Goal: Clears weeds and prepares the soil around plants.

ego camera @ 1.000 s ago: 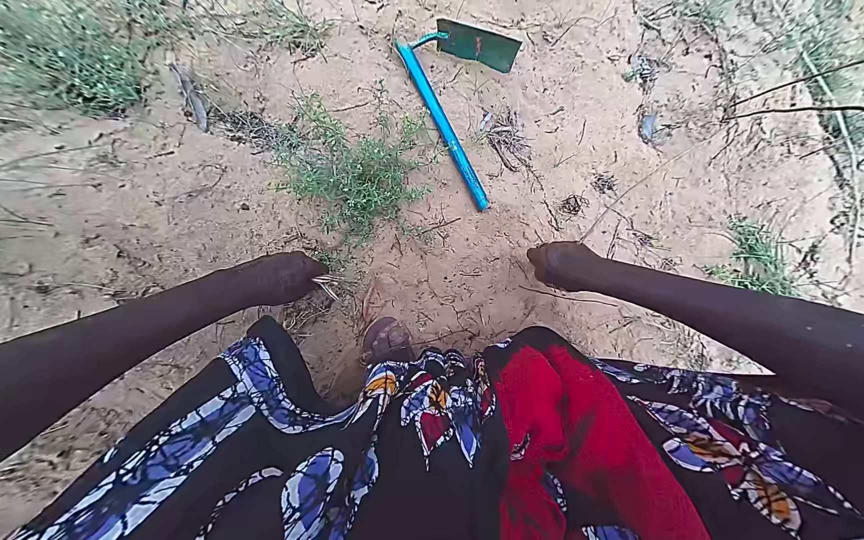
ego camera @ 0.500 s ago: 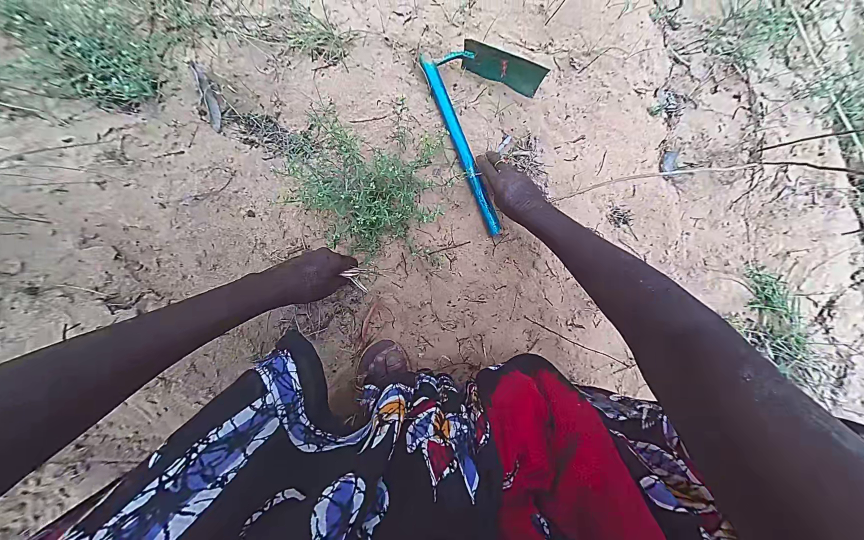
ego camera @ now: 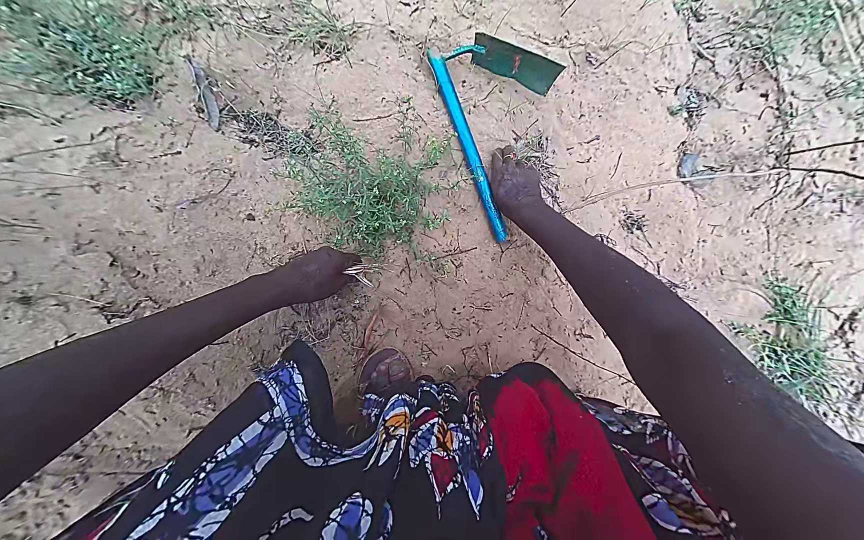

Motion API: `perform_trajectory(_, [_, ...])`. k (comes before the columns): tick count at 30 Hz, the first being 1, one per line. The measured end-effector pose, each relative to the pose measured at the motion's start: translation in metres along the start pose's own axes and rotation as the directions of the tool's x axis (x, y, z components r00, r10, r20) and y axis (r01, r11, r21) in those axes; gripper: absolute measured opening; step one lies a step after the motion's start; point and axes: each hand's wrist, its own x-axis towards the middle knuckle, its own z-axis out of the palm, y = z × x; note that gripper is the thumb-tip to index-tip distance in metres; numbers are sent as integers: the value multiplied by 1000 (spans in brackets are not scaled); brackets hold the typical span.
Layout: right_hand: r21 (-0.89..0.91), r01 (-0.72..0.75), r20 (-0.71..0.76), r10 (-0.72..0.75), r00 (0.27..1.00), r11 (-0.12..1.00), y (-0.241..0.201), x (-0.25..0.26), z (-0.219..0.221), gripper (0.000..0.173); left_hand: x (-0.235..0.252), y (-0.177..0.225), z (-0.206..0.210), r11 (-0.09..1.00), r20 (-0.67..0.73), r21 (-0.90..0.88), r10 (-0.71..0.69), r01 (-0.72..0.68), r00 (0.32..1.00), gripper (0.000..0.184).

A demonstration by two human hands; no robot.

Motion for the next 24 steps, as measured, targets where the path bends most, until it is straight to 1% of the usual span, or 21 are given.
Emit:
perform_trajectory(2, [32,-104,34,103,994,994,-3,-2,-2,47,-1,5,1,1000,25,22,-17,16,1000,19])
perform_trajectory(3, [45,-127,40,125,991,991,-4,-4,-3,45,-2,7,2,999,37,34,-19,17,999,19])
perform_trajectory(6, [74,-123,-18,125,992,990,-5,-10,-1,36,-6,13,3,999,55,49,-12,9,998,19])
perform_trajectory(7, [78,-127,-13,128,992,989,-4,-12,-3,33,-6,15,3,999,60,52,-16,13,998,20])
perform_trajectory(9, [93,-148,45,144,989,985,-3,-14,-10,32,-7,18,3,998,58,60,-15,11,998,20])
perform_trajectory(11, [132,-171,152,150,977,976,1,-13,-21,34,-9,18,4,998,49,55,-9,6,999,19])
perform_trajectory(13, [179,-117,217,77,973,977,16,-11,-25,35,-13,19,5,1000,33,29,11,-12,999,18])
perform_trajectory(15, [193,-46,215,4,977,980,27,-11,-20,37,-15,20,4,1000,25,23,20,-21,999,19])
perform_trajectory(19, [188,-21,208,-19,978,982,28,-24,-4,40,-22,19,6,999,9,24,42,-42,999,19])
perform_trajectory(21, [176,13,232,-54,971,984,31,-46,6,39,-24,17,8,999,25,26,29,-29,999,18])
perform_trajectory(24, [150,52,229,-85,970,987,50,-87,26,40,-22,11,12,998,47,38,39,-41,998,18])
